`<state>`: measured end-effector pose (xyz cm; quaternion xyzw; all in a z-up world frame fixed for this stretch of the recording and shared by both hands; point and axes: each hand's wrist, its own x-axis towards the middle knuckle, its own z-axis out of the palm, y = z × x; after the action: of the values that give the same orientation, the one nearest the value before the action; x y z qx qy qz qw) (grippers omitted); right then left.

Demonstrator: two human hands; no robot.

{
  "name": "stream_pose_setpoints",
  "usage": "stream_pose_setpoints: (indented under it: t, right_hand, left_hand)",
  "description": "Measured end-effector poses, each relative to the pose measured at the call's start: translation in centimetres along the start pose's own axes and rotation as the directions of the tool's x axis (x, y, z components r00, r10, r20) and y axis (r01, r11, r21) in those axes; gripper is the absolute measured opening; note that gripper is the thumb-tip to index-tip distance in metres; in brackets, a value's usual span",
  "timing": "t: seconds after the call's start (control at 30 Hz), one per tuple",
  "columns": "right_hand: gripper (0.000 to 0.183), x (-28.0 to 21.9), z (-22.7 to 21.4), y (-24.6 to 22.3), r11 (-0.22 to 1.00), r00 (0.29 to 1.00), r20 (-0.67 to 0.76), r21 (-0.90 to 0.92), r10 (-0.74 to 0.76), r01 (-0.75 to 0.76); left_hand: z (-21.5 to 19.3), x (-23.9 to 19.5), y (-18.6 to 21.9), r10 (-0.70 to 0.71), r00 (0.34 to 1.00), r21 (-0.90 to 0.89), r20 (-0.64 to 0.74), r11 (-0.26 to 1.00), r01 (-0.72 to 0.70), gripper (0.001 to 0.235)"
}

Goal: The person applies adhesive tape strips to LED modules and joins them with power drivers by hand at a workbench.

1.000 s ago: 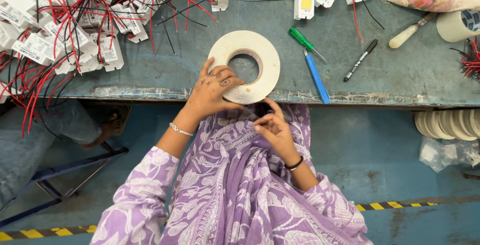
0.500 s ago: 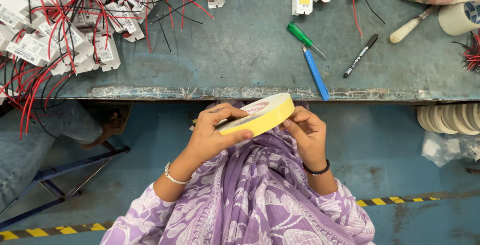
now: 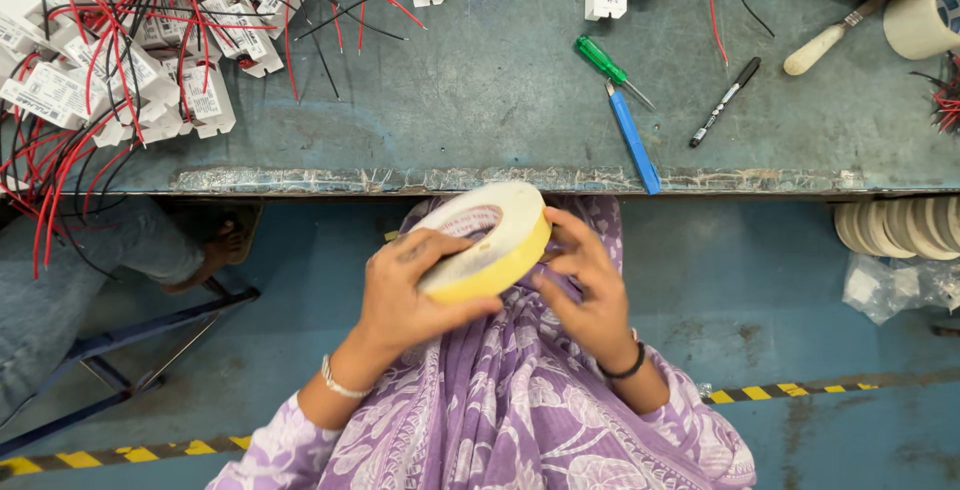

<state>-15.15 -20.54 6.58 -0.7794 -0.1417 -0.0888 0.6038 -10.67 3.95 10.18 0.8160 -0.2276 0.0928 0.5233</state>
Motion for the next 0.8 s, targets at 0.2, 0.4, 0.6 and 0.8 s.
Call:
stream_pose_setpoints:
  t: [0.2, 0.4, 0.6, 0.8]
  right_hand:
    - [0.016, 0.5, 1.4, -1.2, 0.987, 0.990, 0.050, -0.087, -0.130, 0.134]
    - [0.018, 1.2, 2.6, 4.8, 0.998, 0.999, 0.038, -0.057, 0.025, -0.023]
    - [0.017, -0.7, 3.2, 11.8, 0.853, 0.951, 0.099, 0.422, 0.293, -0.306]
    - [0.014, 0.5, 2.1, 14.1, 0.898, 0.964, 0.053, 0.354, 0.262, -0.263]
  left_hand:
    - [-0.4, -0.2, -1.0, 0.234, 0.972, 0.263, -0.032, 0.940, -0.218, 0.073]
    - [2.5, 3.3, -7.7, 0.291, 0.956, 0.364, 0.025, 0.889, -0.279, 0.061]
    - [5.0, 4.7, -10.4, 0.340, 0.938, 0.448, 0.063, 0.830, -0.331, 0.051]
    - [5.4, 4.5, -9.9, 0.265, 0.962, 0.466, 0.065, 0.844, -0.264, 0.052]
